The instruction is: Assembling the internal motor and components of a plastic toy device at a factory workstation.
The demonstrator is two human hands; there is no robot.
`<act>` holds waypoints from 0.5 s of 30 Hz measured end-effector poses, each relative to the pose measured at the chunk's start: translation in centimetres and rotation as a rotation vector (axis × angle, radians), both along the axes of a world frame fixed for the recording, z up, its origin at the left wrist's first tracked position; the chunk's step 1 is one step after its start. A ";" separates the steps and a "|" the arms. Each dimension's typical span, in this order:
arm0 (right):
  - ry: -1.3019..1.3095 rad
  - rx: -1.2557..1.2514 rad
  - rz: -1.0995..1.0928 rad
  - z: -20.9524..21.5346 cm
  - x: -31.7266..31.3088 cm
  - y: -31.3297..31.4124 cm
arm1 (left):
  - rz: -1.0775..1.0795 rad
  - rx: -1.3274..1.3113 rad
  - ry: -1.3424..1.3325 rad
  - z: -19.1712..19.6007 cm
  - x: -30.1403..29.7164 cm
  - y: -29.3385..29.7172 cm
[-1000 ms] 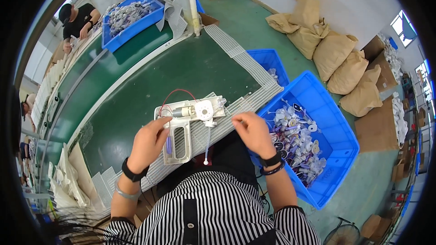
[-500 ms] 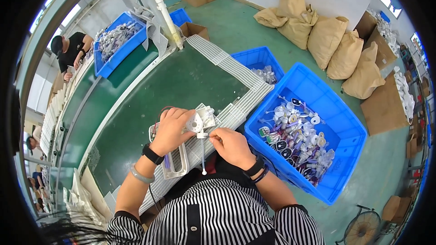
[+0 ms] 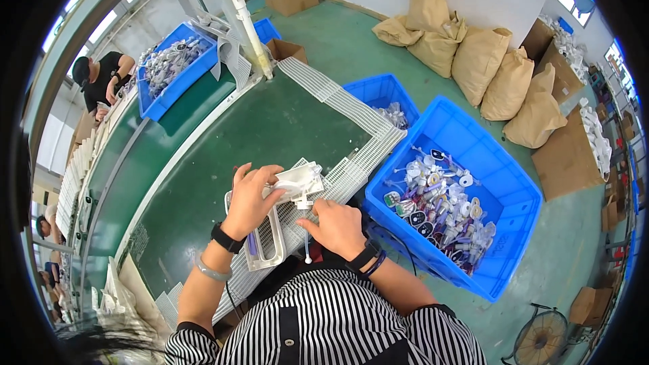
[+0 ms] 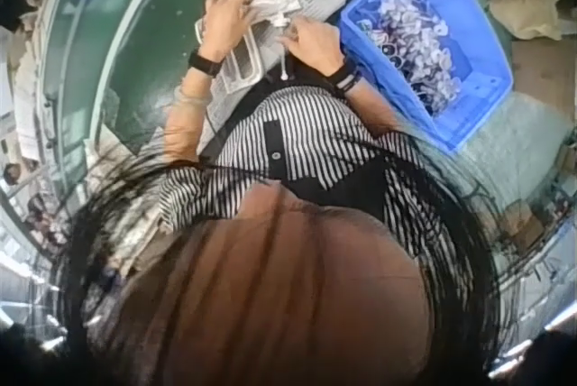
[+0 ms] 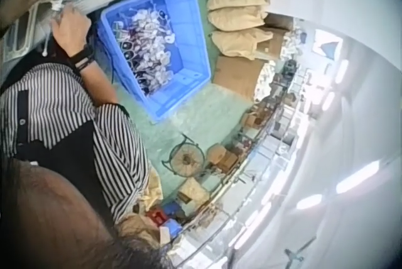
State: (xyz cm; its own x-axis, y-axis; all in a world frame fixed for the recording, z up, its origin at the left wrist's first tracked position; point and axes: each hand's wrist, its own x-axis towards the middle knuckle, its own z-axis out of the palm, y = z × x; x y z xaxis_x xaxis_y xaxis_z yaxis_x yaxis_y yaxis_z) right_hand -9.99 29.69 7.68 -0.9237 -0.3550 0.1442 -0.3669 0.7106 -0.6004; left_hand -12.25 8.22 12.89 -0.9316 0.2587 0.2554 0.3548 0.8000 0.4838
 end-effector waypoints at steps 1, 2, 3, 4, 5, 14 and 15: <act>0.004 0.007 0.002 0.1 0.1 -0.1 | 0.024 0.052 0.018 0.3 0.5 0.1; -0.007 0.018 0.004 0.2 0.2 -0.2 | 0.028 0.058 0.022 0.5 0.9 -0.1; -0.017 0.030 0.006 0.2 0.2 -0.4 | -0.024 0.022 0.049 0.7 1.3 -0.4; -0.013 0.038 0.013 -0.2 0.2 -0.4 | -0.075 -0.013 0.077 1.0 1.9 -0.6; -0.020 0.013 0.007 -1.0 0.1 -0.4 | -0.098 -0.019 0.087 1.3 2.5 -0.6; -1.024 -0.900 0.017 2.3 -4.9 1.5 | -0.220 -0.080 0.173 0.6 6.6 -2.8; -1.070 -0.946 0.122 2.3 -6.2 1.4 | -0.225 -0.078 0.173 0.3 6.8 -2.9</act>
